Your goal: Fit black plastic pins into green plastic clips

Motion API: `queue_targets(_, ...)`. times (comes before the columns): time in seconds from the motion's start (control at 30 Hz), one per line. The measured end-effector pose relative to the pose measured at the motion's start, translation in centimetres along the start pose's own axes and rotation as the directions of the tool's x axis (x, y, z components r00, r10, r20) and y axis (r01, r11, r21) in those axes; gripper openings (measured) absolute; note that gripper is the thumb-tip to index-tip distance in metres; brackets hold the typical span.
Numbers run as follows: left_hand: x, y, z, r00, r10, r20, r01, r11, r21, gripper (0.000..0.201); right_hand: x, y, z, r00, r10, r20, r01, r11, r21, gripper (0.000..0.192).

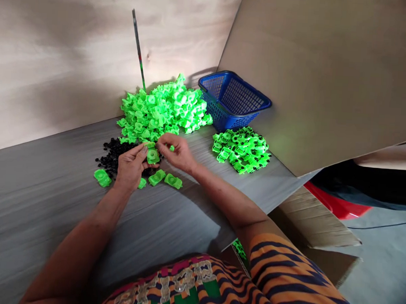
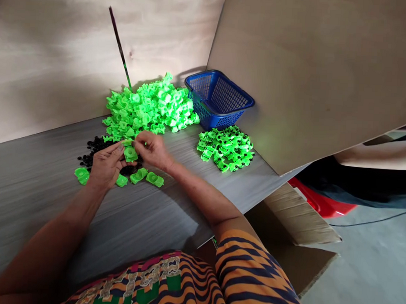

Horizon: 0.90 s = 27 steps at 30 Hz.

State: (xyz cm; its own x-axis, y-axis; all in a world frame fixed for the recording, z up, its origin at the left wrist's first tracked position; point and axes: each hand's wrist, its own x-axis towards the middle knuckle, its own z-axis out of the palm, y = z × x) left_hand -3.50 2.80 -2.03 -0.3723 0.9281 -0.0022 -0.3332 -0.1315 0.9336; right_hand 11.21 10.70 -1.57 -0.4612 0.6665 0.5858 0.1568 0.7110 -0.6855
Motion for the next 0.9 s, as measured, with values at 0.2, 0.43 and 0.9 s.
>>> queue_targets(0.2,2.2,1.2,-2.4,0.989,-0.098,-0.112,0.091,0.994,-0.066,0.021,1.4,5.0,-4.1,0.922,0.368,0.12,-0.322,0.901,-0.291,0.021)
queue_targets(0.43,2.5,1.5,-2.8,0.995,-0.09,-0.033,0.087,0.994,-0.068,0.025,0.2,4.5,-2.3,0.803,0.408,0.435,-0.231,0.885,-0.403,0.011)
queue_targets(0.9,1.4,1.4,-2.2,0.971,-0.22,0.098,0.224,0.974,-0.031,0.035,-0.5,3.9,-0.2,0.863,0.319,0.392,-0.157,0.906,-0.393,0.019)
